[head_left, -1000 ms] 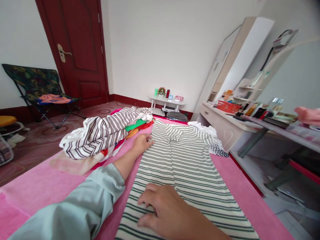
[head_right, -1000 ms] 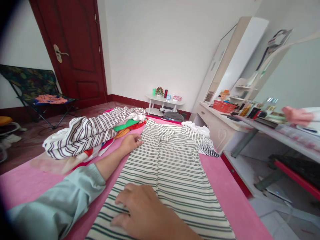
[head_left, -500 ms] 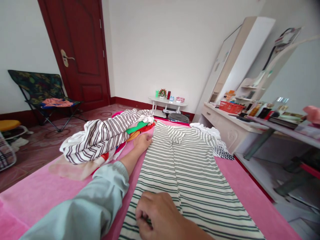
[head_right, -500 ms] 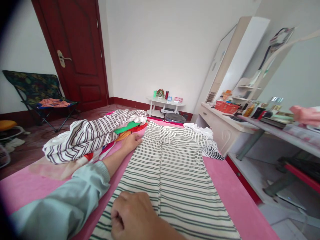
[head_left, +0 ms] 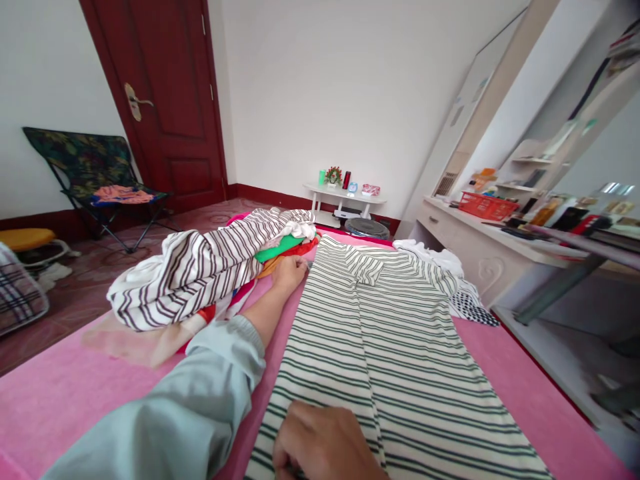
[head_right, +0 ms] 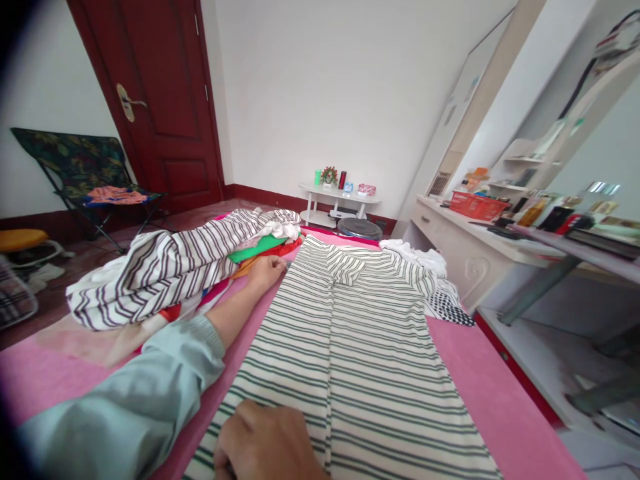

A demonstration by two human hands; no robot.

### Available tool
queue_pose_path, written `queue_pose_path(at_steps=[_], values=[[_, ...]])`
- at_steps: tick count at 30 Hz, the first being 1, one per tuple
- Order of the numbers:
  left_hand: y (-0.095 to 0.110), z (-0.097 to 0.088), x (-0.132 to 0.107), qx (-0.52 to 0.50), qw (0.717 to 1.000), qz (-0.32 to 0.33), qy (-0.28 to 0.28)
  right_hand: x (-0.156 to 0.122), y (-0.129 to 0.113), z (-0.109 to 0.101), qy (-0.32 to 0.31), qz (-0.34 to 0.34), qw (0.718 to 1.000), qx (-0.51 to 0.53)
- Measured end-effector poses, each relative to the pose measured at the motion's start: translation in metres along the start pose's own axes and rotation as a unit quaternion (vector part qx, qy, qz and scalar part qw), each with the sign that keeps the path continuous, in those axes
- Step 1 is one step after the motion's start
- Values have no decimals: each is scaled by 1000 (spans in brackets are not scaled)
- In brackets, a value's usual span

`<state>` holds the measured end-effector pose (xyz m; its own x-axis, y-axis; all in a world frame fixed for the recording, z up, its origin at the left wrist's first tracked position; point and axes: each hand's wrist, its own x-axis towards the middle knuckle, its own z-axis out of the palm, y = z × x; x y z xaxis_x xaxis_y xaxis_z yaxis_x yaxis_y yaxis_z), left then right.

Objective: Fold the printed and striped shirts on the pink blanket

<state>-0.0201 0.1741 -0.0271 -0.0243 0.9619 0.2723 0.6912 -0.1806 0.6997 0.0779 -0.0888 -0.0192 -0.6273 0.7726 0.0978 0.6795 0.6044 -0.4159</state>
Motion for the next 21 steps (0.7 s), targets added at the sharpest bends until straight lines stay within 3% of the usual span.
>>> queue_pose_path(at_steps=[7,12,15,18,21], values=[[-1,6,0,-46,997,48,27,-2,3,4,45,-29,999,8],[-3,13,3,-75,993,86,32,-2,1,2,23,-3,999,31],[-4,15,5,-88,990,107,34,-5,-3,-1,12,31,994,100],[-4,15,5,-102,987,123,32,-2,-3,-19,32,90,971,217],[-3,14,3,-116,983,138,22,21,18,-54,92,175,928,315]])
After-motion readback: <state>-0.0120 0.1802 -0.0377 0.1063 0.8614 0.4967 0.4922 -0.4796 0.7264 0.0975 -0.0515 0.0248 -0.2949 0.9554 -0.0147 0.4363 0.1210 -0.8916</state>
